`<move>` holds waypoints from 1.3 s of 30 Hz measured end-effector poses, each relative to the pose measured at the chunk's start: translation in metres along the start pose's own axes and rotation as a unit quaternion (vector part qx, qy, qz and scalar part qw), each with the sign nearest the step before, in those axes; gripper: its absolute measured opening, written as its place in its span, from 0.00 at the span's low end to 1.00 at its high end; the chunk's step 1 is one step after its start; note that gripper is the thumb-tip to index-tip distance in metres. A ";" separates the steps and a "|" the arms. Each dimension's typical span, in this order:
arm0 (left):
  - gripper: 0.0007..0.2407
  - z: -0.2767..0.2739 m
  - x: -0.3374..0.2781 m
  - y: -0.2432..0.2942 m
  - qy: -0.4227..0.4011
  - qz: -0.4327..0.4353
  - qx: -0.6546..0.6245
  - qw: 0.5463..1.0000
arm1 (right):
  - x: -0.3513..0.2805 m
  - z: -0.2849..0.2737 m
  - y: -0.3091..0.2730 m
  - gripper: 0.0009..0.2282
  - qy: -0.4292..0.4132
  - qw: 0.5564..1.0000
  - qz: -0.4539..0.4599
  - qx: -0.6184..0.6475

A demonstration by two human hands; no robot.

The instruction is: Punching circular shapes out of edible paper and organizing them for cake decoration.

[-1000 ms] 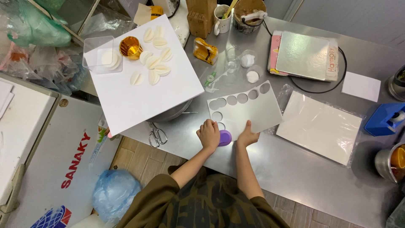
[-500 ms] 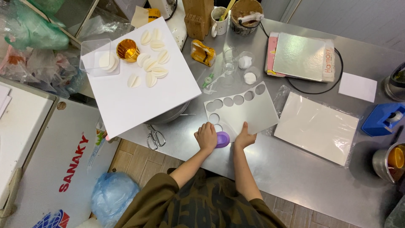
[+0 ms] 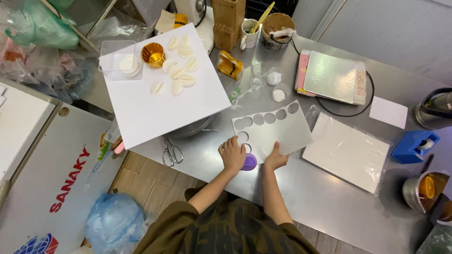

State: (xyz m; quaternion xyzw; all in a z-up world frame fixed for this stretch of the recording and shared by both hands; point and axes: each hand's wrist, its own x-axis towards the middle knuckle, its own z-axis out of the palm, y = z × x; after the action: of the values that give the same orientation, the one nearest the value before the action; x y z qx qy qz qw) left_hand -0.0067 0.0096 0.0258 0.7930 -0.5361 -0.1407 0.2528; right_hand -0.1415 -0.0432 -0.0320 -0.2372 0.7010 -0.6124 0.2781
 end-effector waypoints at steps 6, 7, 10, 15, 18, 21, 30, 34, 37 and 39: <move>0.20 -0.010 -0.007 -0.047 0.021 -0.042 0.021 0.999 | 0.002 -0.006 0.004 0.12 -0.003 0.999 -0.001 -0.042; 0.20 -0.012 -0.007 -0.050 0.019 -0.041 0.022 0.999 | 0.001 -0.006 0.003 0.12 -0.001 0.999 0.002 -0.043; 0.19 -0.021 -0.006 -0.062 0.037 -0.059 0.004 0.998 | 0.000 -0.007 0.001 0.12 -0.006 1.000 0.005 -0.010; 0.17 -0.034 -0.005 -0.075 0.016 -0.085 0.006 0.996 | 0.008 -0.020 -0.009 0.13 0.037 0.999 0.013 -0.031; 0.17 -0.035 -0.008 -0.089 0.024 -0.089 -0.011 0.996 | 0.017 -0.034 -0.012 0.12 0.050 0.998 0.022 -0.022; 0.16 -0.041 -0.005 -0.099 0.009 -0.118 -0.019 0.993 | 0.021 -0.047 -0.016 0.12 0.053 0.998 0.011 -0.013; 0.12 -0.054 -0.005 -0.082 0.112 0.084 0.042 0.989 | 0.024 -0.068 0.004 0.16 -0.065 0.984 -0.045 -0.161; 0.10 -0.047 -0.021 -0.035 0.091 0.287 -0.008 0.954 | 0.026 -0.060 0.016 0.17 -0.064 0.958 -0.132 -0.247; 0.12 -0.003 -0.040 -0.010 -0.057 0.422 -0.014 0.905 | 0.023 -0.054 0.007 0.18 -0.082 0.937 -0.114 -0.319; 0.15 0.017 -0.052 0.004 -0.115 0.459 -0.001 0.881 | 0.022 -0.052 0.003 0.23 -0.079 0.910 -0.173 -0.367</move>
State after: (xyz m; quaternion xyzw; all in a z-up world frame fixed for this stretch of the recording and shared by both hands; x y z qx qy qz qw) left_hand -0.0383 0.0518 0.0110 0.4364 -0.8652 -0.0991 0.2263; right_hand -0.1927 -0.0197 -0.0321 -0.4876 0.8003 -0.3294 0.1151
